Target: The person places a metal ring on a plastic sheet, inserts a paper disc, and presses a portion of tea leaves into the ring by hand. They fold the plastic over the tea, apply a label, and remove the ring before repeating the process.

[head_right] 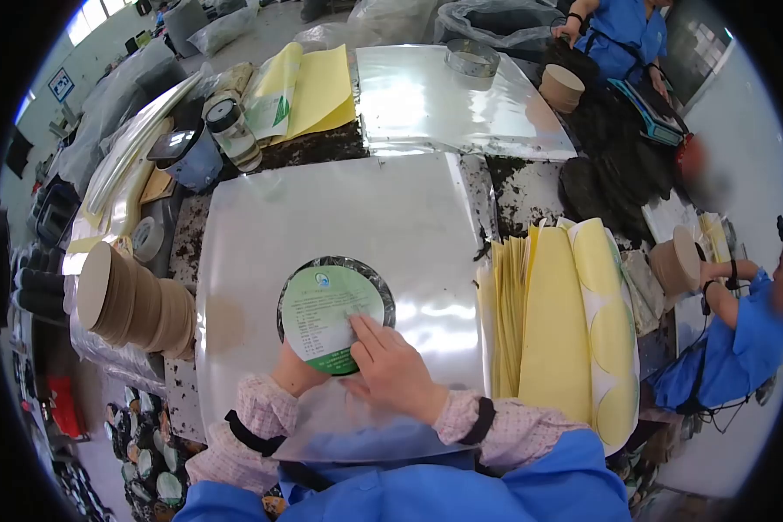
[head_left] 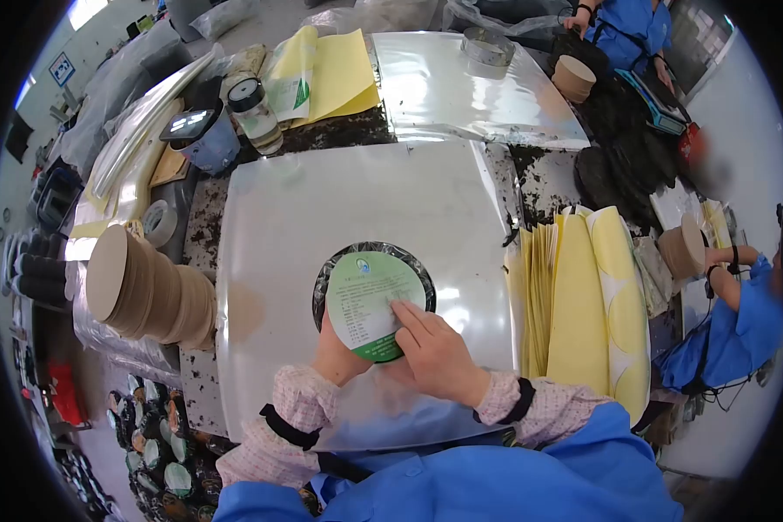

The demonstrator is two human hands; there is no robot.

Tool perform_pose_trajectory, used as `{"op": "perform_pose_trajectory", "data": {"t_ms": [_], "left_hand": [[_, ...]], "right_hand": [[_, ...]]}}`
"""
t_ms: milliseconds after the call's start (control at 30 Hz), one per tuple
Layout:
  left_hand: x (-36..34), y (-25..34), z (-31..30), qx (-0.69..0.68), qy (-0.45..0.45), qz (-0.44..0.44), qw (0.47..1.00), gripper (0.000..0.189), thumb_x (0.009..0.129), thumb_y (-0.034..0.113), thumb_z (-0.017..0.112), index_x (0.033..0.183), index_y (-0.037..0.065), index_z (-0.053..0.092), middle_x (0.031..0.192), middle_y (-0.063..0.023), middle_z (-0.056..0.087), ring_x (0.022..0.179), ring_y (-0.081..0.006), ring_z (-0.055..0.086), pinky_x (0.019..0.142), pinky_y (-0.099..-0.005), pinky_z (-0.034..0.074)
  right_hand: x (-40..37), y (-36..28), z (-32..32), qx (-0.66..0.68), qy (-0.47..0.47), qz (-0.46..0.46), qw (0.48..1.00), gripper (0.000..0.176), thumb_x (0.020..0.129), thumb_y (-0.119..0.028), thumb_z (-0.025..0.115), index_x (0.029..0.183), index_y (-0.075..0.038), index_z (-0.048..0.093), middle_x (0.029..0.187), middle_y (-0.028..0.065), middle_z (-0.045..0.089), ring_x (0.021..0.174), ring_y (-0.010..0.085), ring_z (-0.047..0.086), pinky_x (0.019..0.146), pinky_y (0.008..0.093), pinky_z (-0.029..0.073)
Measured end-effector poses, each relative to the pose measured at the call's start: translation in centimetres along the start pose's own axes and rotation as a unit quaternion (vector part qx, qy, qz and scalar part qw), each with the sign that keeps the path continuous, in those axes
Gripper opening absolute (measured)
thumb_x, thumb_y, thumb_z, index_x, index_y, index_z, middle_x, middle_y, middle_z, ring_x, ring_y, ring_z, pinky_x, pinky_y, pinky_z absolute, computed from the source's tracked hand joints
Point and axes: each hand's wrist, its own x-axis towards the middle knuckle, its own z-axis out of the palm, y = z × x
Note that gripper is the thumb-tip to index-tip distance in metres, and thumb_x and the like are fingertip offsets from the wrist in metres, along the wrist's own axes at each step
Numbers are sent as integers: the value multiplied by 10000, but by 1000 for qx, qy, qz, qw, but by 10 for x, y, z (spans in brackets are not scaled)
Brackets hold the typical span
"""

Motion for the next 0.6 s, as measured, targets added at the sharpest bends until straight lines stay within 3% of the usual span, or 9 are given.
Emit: {"op": "perform_pose_trajectory", "data": {"t_ms": [100,200,300,333,400,467,567,600], "left_hand": [[2,3,-2,-161,-10,-76,984,469,860,305,733,1295,152,647,1292,-32,669,1236,-257,596,1071,-426,420],[10,11,-12,-238,-35,-114,964,529,866,310,715,1352,132,607,1365,-80,623,1328,-279,526,1161,-422,329],[11,4,-15,-155,55,-50,985,609,885,251,658,1458,98,519,1507,-156,497,1466,-287,378,1233,-427,218],[25,11,-36,-458,52,-200,865,666,900,179,584,1531,44,418,1605,-192,357,1539,-282,247,1257,-443,144],[21,15,-48,-422,75,-169,888,611,927,163,556,1512,31,440,1587,-188,386,1530,-297,267,1248,-443,172],[22,9,-57,-384,96,-126,910,559,954,147,528,1494,17,461,1569,-184,416,1521,-311,287,1239,-443,200],[16,6,-61,-326,129,-70,934,487,995,123,487,1466,-2,492,1543,-178,461,1508,-334,316,1225,-444,241],[24,4,-51,-345,129,-80,926,422,1031,126,449,1421,-9,536,1500,-189,509,1471,-318,387,1200,-430,292]], "right_hand": [[26,-12,-36,104,-87,119,984,491,921,-367,682,1162,47,574,1414,294,523,1335,426,503,1145,496,376],[59,18,-7,342,17,63,937,651,1002,-417,557,1401,88,454,1493,299,444,1401,439,424,1214,495,259],[70,39,29,356,19,110,928,740,1039,-423,468,1548,73,263,1580,286,330,1476,435,305,1244,490,170],[69,38,30,371,1,113,922,764,1023,-449,487,1593,-12,227,1633,262,237,1527,410,208,1236,560,125],[68,23,32,153,-55,48,985,770,999,-476,520,1596,-62,261,1642,249,222,1535,403,195,1214,621,118],[73,13,40,-19,-86,8,996,821,935,-544,588,1586,-120,323,1649,230,213,1549,388,160,1172,711,114],[75,6,46,-67,-99,18,993,849,896,-568,629,1568,-125,360,1644,225,228,1548,393,147,1170,714,128],[74,6,47,-75,-112,22,991,868,871,-570,653,1563,-129,370,1642,227,232,1544,403,145,1164,720,138]]}}
